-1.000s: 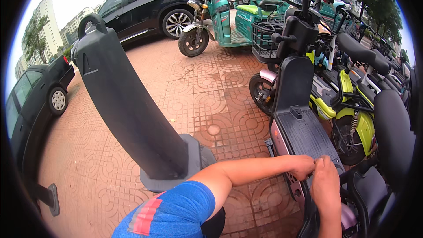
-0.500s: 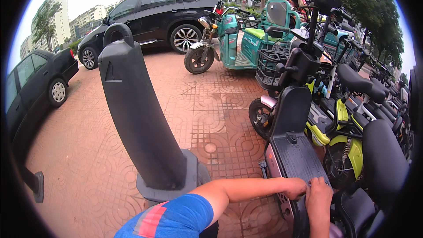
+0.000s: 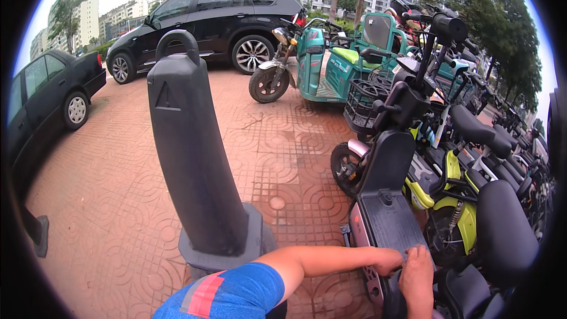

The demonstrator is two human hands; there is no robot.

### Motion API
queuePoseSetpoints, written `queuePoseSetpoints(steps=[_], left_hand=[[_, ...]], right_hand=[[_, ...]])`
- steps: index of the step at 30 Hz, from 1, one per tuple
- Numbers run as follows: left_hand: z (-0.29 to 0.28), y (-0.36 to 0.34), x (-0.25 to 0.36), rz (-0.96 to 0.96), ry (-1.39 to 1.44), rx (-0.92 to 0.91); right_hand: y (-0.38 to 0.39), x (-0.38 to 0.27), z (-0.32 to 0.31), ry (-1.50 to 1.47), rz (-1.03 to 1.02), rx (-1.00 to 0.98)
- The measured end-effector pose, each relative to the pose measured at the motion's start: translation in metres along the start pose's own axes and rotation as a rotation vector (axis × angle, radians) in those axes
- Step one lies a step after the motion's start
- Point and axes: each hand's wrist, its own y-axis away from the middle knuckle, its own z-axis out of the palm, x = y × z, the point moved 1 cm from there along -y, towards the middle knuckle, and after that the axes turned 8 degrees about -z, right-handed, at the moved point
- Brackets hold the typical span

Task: The person removes a screw from a plastic panel on a scooter using a screwdriver, reaches inside the panel by hand to touch a component, and then uses a screwdriver to reinstall the screw.

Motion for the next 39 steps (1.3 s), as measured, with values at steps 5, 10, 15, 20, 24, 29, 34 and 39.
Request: queuePoseSetpoints(steps=[5,10,15,20,24,29,34,39], left_hand=[[0.003,-0.004,0.0,0.06,0.019,0.074],[0.023,-0.01,-0.021,0.044,0.069,0.133],[0.018,-0.015,-0.014,0.077,0.035,0.049],[0.01,-0.005,-0.01,0.017,0.04,0.051],[-0.006,0.01,0.005,-0.03,0.04,0.006],[0.004,-0.013,-0.001,0.04,-0.029,0.01],[0.009,-0.001,-0.03,0.023,0.063,0.049],[0.009,-0.015,-0.026,0.152,0.085,0.036]], right_hand=[[0.001,0.007,-0.002,-0.025,0.146,-0.238],[-0.005,-0.015,-0.011,-0.056,-0.037,-0.06],[-0.004,-0.003,-0.006,-0.013,0.153,-0.226],[-0.003,-0.002,0.0,-0.011,-0.053,0.063],[0.0,0.001,0.0,-0.084,0.142,-0.014],[0.004,0.018,-0.002,-0.054,0.115,-0.019],[-0.011,0.025,0.021,-0.123,0.028,-0.036],[0.003,0.03,0.012,-0.093,0.02,-0.118]])
